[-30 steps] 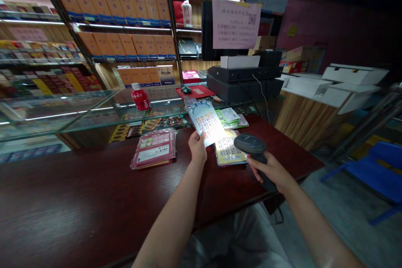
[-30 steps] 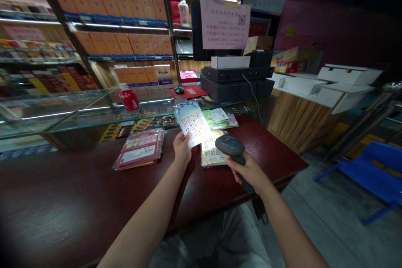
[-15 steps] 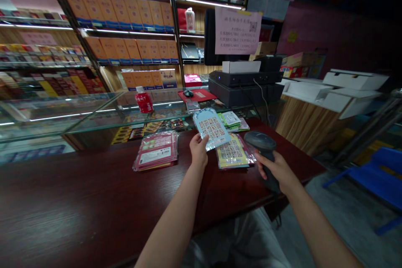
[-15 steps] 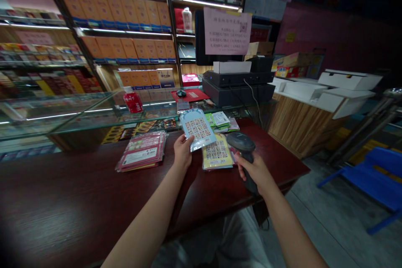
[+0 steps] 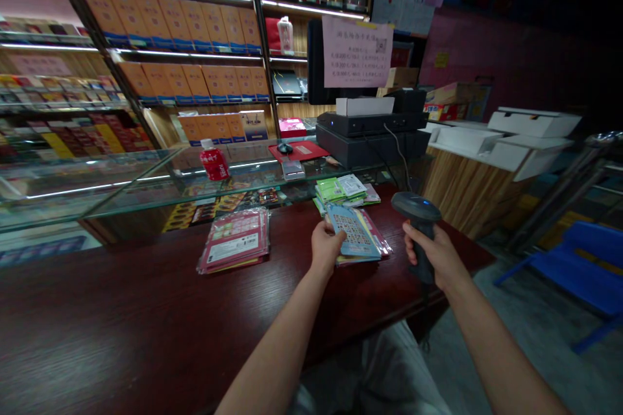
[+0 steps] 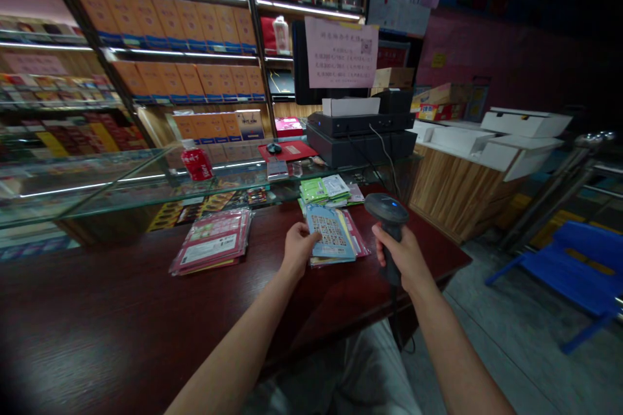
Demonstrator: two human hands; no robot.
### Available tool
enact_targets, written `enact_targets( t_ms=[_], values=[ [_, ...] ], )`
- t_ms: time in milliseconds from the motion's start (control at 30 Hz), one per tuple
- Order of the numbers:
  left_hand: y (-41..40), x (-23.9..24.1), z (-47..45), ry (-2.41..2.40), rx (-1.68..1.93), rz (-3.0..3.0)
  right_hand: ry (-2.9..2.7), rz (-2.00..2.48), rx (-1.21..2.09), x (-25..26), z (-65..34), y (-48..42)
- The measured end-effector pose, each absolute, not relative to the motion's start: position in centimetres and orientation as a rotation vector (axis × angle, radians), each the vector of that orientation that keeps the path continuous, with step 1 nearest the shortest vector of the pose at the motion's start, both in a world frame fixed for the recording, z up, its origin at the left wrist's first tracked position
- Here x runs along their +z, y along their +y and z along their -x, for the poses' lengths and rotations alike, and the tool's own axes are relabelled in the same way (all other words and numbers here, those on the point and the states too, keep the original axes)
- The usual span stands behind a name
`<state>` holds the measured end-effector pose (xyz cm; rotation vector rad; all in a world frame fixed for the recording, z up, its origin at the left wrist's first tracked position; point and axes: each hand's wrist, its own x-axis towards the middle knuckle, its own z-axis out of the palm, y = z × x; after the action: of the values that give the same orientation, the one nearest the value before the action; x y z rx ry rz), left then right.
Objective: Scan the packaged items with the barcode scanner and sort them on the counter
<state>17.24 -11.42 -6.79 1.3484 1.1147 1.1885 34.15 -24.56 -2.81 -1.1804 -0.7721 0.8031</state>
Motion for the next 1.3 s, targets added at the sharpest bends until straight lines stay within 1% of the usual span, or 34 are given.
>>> enact_targets(
  t_ms=[167, 233, 300, 467, 533, 600, 867, 1000, 1167, 1300],
  values=[
    [-11.4, -5.8, -16.3, 1.533, 0.950, -1.778, -0.764, 1.177, 0.814, -2.8, -34.0, -24.4],
    [-11.6, -5.2, -16.0, 1.627, 0.838, -1.927, -0.761, 1.178, 0.821, -2.6, -33.9, -24.4],
    [-11.7, -4.9, -15.8, 1.583, 0.725, -2.061, -0.760, 1.178, 0.824, -2.4, -33.8, -24.4],
    [-12.0, -5.1, -15.6, 1.187, 0.392, -2.349, -0.754, 1.192, 0.822, -2.5, -33.8, -24.3],
    [-12.2, -5.3, -15.7, 1.147, 0.310, -2.407, -0.758, 1.187, 0.819, -2.6, -33.9, -24.3],
    [-12.5, -5.6, -16.0, 1.162, 0.310, -2.425, -0.755, 1.185, 0.818, -2.7, -34.0, -24.2],
    [-12.6, -7.1, -16.9, 1.163, 0.550, -2.401, -0.744, 1.185, 0.824, -2.8, -33.9, -24.1],
    [-12.5, -7.5, -16.8, 1.156, 0.605, -2.369, -0.745, 1.187, 0.843, -2.9, -33.8, -24.0],
    [-11.7, -6.9, -16.5, 1.111, 0.714, -2.391, -0.785, 1.187, 0.825, -2.5, -33.4, -24.2],
    [-9.7, -5.4, -15.6, 1.247, 0.773, -2.425, -0.790, 1.188, 0.836, -2.1, -33.3, -24.4]
  ],
)
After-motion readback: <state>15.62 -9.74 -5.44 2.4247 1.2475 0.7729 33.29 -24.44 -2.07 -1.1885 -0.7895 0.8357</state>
